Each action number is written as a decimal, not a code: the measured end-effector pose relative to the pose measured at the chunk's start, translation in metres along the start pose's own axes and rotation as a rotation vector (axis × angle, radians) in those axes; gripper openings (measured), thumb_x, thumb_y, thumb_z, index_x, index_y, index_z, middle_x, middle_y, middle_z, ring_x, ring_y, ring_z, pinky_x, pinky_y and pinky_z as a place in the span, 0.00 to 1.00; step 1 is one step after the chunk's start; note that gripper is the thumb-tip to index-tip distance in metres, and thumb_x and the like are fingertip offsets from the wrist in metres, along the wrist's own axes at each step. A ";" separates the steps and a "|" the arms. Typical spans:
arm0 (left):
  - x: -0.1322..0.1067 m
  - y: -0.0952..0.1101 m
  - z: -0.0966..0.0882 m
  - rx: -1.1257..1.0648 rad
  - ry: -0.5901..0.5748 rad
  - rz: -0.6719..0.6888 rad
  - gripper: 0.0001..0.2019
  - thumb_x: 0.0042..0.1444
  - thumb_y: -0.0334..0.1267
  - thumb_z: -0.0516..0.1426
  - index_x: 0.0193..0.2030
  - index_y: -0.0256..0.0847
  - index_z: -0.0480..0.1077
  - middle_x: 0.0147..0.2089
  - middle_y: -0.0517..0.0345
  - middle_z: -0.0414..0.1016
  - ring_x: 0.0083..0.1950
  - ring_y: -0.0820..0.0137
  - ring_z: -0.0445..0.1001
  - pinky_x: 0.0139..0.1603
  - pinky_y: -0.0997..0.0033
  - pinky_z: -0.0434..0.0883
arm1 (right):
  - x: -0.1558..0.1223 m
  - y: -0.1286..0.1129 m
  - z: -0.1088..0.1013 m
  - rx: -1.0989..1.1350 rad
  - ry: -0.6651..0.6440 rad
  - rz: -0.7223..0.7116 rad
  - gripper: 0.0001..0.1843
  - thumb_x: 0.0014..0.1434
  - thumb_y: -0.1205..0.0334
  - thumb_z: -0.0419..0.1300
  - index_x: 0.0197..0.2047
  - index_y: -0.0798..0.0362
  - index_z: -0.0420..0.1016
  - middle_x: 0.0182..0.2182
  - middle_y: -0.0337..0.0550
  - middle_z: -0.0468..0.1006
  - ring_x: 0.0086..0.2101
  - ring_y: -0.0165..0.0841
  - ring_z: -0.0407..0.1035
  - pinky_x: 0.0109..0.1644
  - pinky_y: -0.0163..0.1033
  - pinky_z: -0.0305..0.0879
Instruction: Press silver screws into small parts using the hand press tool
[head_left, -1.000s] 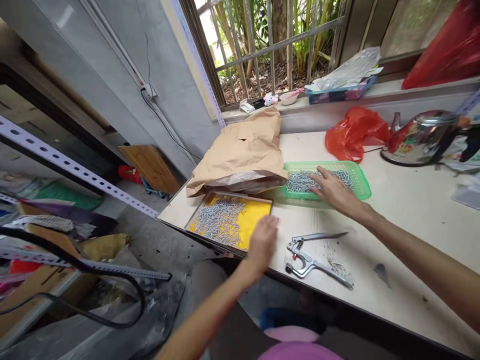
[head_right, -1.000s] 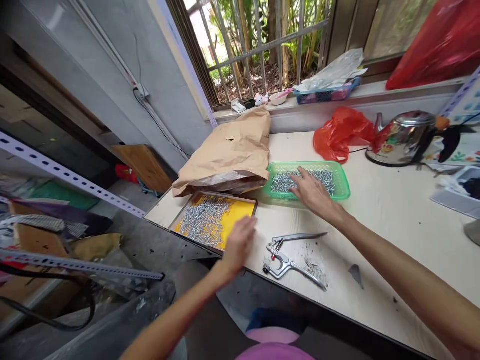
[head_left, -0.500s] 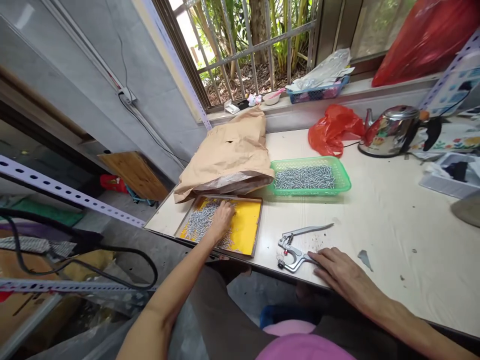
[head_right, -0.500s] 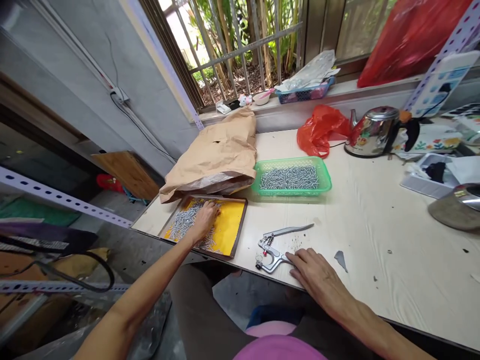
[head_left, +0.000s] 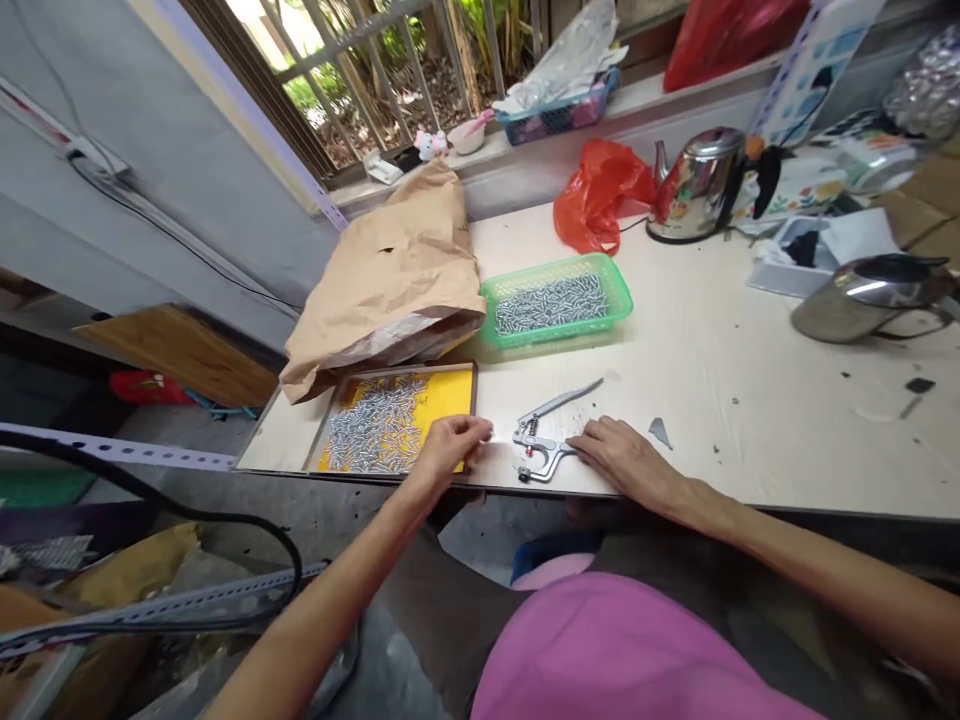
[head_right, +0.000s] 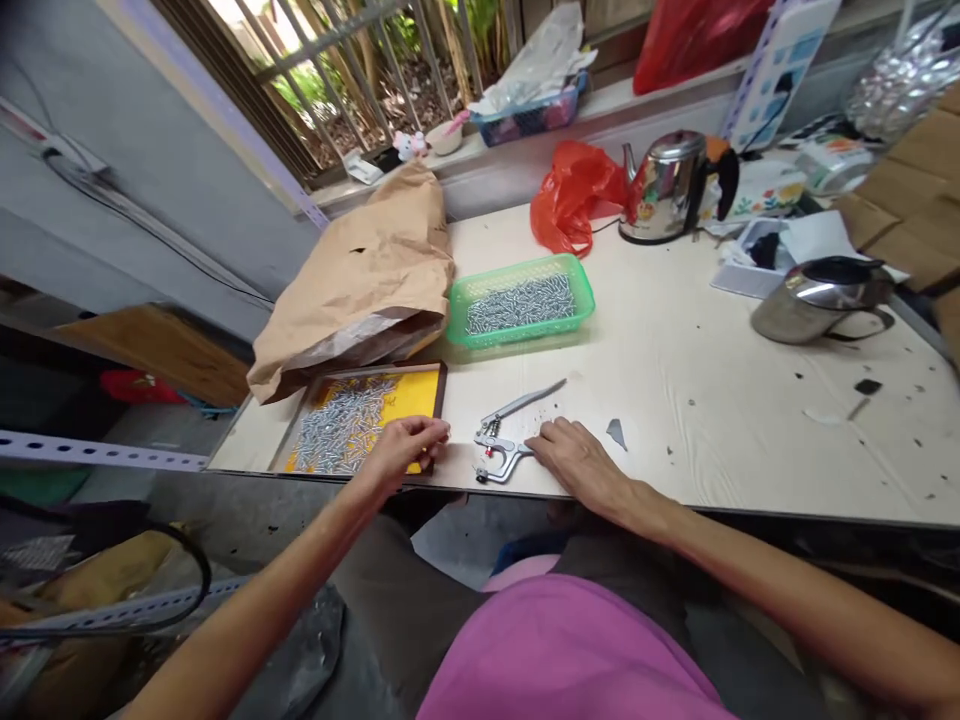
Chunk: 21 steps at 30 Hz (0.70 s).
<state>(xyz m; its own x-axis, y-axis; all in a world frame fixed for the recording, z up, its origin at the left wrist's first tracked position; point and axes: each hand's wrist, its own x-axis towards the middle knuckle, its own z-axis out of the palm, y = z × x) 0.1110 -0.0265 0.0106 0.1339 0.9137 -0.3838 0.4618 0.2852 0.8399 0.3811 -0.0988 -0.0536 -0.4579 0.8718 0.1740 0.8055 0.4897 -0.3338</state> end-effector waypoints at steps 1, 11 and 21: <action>-0.007 -0.002 0.014 -0.075 -0.050 -0.063 0.15 0.47 0.47 0.62 0.29 0.35 0.73 0.24 0.60 0.70 0.20 0.79 0.61 0.19 0.78 0.57 | 0.001 0.002 -0.001 -0.007 -0.002 0.002 0.13 0.67 0.66 0.49 0.46 0.52 0.76 0.36 0.47 0.73 0.38 0.38 0.64 0.41 0.41 0.57; -0.014 -0.020 0.063 -0.096 -0.084 -0.191 0.18 0.43 0.50 0.65 0.24 0.34 0.71 0.17 0.65 0.63 0.15 0.82 0.55 0.15 0.79 0.48 | 0.002 0.009 -0.003 -0.067 -0.001 0.012 0.13 0.66 0.67 0.52 0.47 0.51 0.76 0.37 0.47 0.73 0.39 0.38 0.63 0.41 0.41 0.53; -0.004 -0.017 0.058 0.073 -0.184 -0.282 0.14 0.48 0.45 0.64 0.25 0.35 0.71 0.15 0.67 0.62 0.13 0.83 0.53 0.15 0.79 0.48 | 0.002 0.006 -0.005 -0.030 -0.050 0.062 0.14 0.66 0.68 0.52 0.48 0.52 0.76 0.38 0.47 0.73 0.41 0.39 0.63 0.43 0.42 0.55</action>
<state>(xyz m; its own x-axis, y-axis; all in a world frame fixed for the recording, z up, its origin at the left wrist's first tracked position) 0.1536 -0.0522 -0.0244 0.1450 0.7324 -0.6652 0.5641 0.4912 0.6637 0.3866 -0.0943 -0.0503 -0.4238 0.8994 0.1074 0.8435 0.4351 -0.3149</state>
